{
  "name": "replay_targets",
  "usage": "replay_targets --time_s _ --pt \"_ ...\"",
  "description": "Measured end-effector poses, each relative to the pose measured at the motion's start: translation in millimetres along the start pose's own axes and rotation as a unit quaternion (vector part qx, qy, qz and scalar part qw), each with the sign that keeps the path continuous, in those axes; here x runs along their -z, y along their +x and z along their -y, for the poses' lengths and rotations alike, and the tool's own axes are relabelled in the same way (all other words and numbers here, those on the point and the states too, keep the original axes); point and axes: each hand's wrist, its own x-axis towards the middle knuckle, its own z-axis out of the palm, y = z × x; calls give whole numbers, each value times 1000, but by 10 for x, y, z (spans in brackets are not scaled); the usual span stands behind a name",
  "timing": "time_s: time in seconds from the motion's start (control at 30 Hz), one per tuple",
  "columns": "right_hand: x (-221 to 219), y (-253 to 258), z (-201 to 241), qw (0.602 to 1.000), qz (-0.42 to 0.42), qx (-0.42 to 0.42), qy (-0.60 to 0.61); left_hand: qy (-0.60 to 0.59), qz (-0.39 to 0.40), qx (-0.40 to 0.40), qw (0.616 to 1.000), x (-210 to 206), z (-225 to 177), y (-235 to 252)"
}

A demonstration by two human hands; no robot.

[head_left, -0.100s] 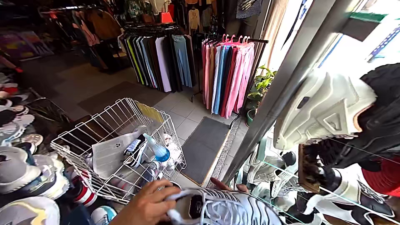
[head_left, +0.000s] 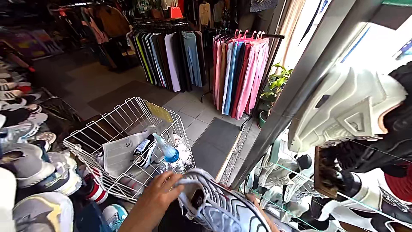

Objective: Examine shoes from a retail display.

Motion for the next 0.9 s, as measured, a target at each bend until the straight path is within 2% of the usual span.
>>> replay_targets --time_s 0.03,0.1,0.2,0.27,0.3,0.4,0.5,0.53,0.6,0.7,0.77,0.8,0.87,0.9 --pt "-7 32 -43 994 51 -21 93 12 -8 38 999 -56 -22 30" --pt "-57 87 -101 979 83 -45 181 4 -31 122 992 -142 -176 105" --pt "-37 162 -40 964 146 -30 221 -11 -114 217 969 -273 -446 228" --pt "-22 172 27 962 152 -20 228 -27 -153 255 954 -334 -577 279" --pt "-31 160 45 965 131 -18 227 -46 -141 274 950 -346 -630 293" --pt "-3 143 38 968 89 -3 233 -184 -6 335 924 -345 -639 336" --pt "138 151 26 972 64 -15 225 -311 91 376 868 -337 -452 388" --pt "167 159 47 979 29 -13 201 -349 105 382 849 -345 -393 391" --pt "155 169 117 989 -66 3 131 -437 104 393 803 -367 -360 382" --pt "-205 125 303 983 -175 35 45 -596 65 409 689 -387 -433 343" --pt "-262 140 391 991 -131 31 -5 -642 72 421 637 -361 -454 335" --pt "-269 175 443 995 -98 14 -9 -652 98 419 624 -350 -448 311" --pt "-497 223 658 985 -135 -59 -88 -668 167 409 599 -357 -446 220" --pt "-431 254 699 982 -123 -80 -119 -684 178 406 579 -380 -445 168"
